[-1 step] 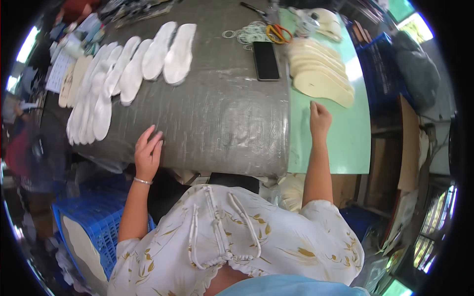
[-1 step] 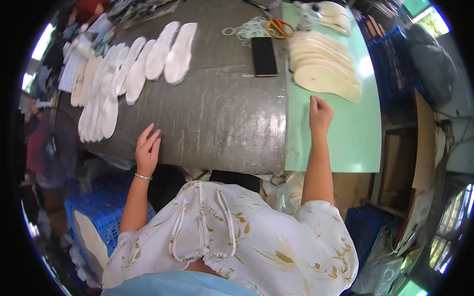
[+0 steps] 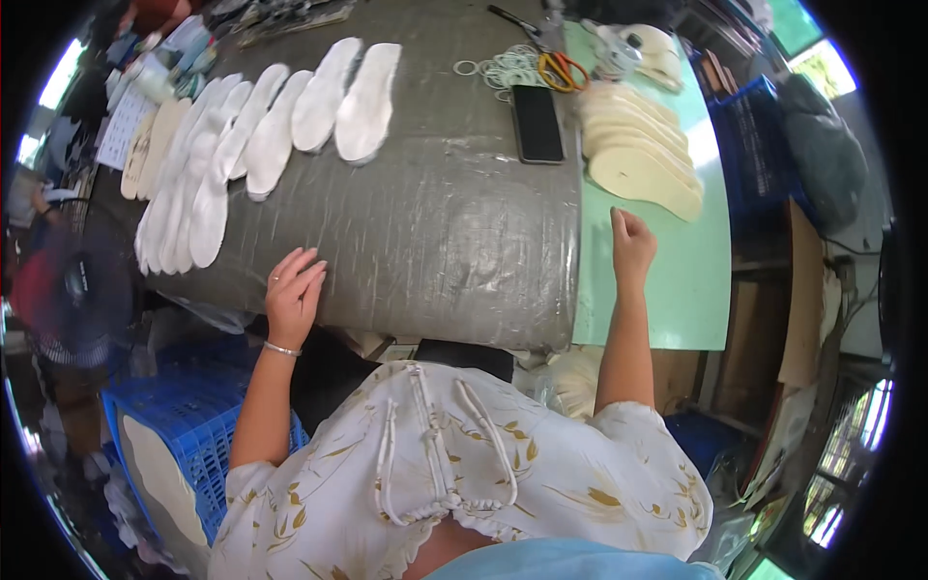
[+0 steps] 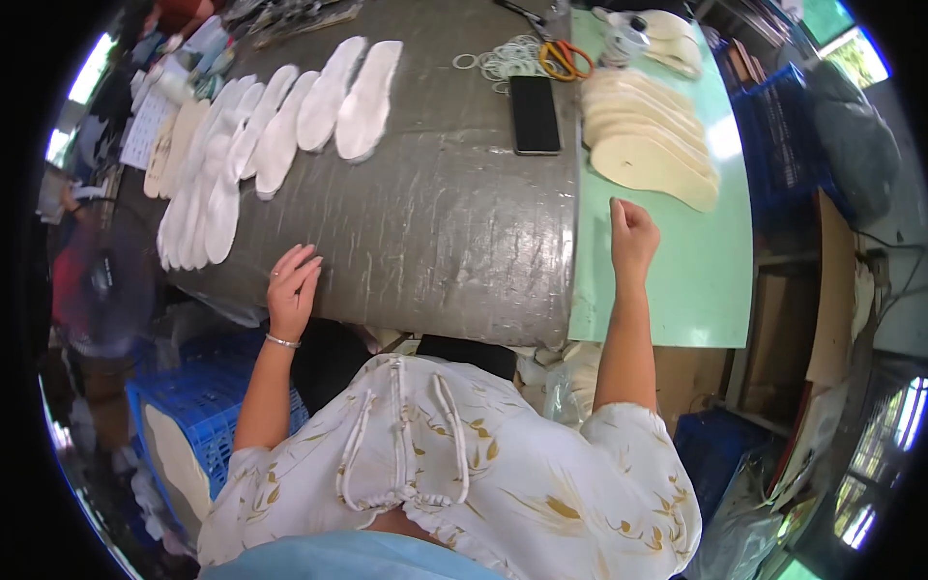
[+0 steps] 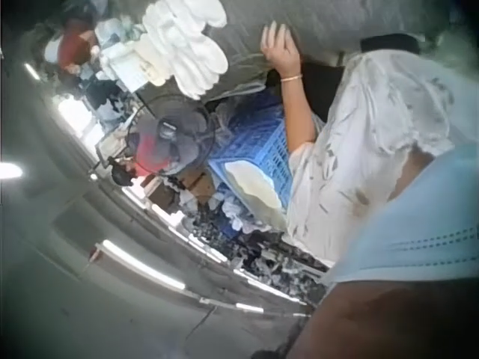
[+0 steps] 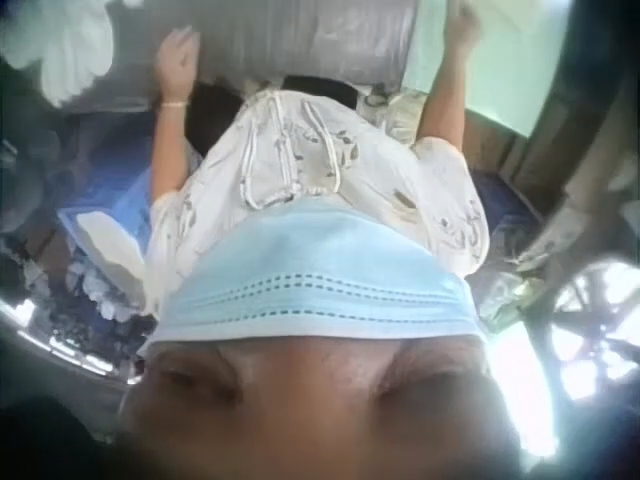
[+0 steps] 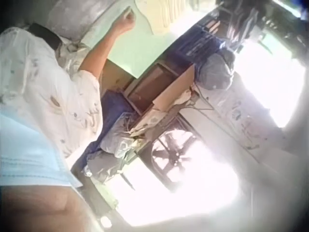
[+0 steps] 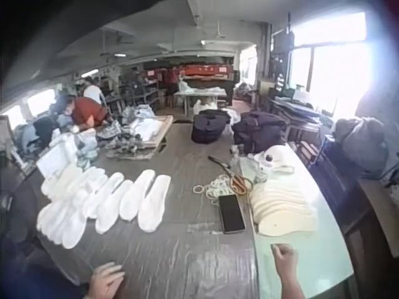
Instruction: Preparing shoe insoles by aligning and stacking layers of fur lining and backing.
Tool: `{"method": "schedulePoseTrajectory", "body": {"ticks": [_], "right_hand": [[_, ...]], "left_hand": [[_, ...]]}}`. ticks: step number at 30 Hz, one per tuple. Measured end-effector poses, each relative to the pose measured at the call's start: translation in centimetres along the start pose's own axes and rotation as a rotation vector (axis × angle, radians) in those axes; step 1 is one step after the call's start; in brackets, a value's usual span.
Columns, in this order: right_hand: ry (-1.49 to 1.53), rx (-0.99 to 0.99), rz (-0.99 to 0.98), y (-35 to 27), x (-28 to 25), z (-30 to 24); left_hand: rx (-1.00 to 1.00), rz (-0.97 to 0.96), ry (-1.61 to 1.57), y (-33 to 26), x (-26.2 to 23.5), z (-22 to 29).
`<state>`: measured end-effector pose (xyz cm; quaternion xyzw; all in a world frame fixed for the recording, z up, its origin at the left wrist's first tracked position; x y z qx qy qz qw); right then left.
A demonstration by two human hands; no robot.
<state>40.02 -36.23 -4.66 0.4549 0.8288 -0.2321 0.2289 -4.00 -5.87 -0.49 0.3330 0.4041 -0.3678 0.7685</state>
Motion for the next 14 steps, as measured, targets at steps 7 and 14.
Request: {"method": "schedulePoseTrajectory", "body": {"ticks": [7,14], "right_hand": [[-0.096,-0.266,-0.076,-6.5,6.9,-4.5],[-0.337,-0.207,0.010,1.2,10.8,-14.3]], "left_hand": [[0.152,-0.462,0.029,3.2,1.2,-5.7],[0.166,-0.428,-0.098,2.8,1.0,-6.1]]}}
Point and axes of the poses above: each hand's wrist, its own y-axis towards the middle knuckle, its own x-axis out of the palm, z = x × y, the point moved 4 cm from there along y, towards the middle knuckle, and after that the axes turned 14 degrees about -z, right-handed, at the moved point
